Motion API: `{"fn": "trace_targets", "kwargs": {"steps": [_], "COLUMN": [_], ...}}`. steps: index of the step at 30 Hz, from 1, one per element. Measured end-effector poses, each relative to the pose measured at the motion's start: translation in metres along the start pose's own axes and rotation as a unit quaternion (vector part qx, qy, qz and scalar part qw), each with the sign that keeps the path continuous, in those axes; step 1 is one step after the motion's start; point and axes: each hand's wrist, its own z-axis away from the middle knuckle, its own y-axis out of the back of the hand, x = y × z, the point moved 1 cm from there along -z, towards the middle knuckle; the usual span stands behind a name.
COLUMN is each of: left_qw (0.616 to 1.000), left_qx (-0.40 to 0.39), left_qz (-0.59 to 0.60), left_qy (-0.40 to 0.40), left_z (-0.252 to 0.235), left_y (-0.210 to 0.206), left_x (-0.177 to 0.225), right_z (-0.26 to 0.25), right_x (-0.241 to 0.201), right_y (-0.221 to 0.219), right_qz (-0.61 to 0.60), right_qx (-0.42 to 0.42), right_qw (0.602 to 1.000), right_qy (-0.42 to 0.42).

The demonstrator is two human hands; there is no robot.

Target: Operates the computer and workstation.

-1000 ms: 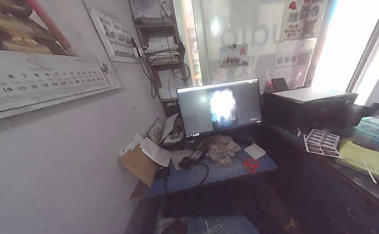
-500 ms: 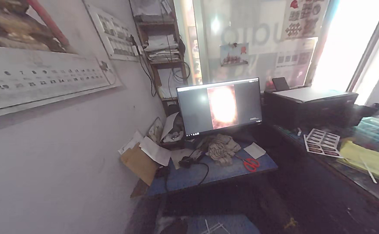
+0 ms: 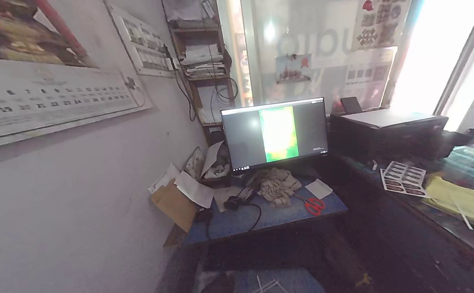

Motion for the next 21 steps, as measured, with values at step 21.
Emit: {"fn": "trace_targets", "kwargs": {"steps": [21], "left_qw": [0.999], "left_qx": [-0.042], "left_qz": [-0.010], "left_qy": [0.017], "left_z": [0.005], "left_y": [0.018], "left_x": [0.012], "right_z": [-0.001], "right_x": [-0.038], "right_y": [0.043], "right_qz": [-0.029], "right_qx": [-0.079], "right_qw": [0.994], "right_qy": [-0.069]}}
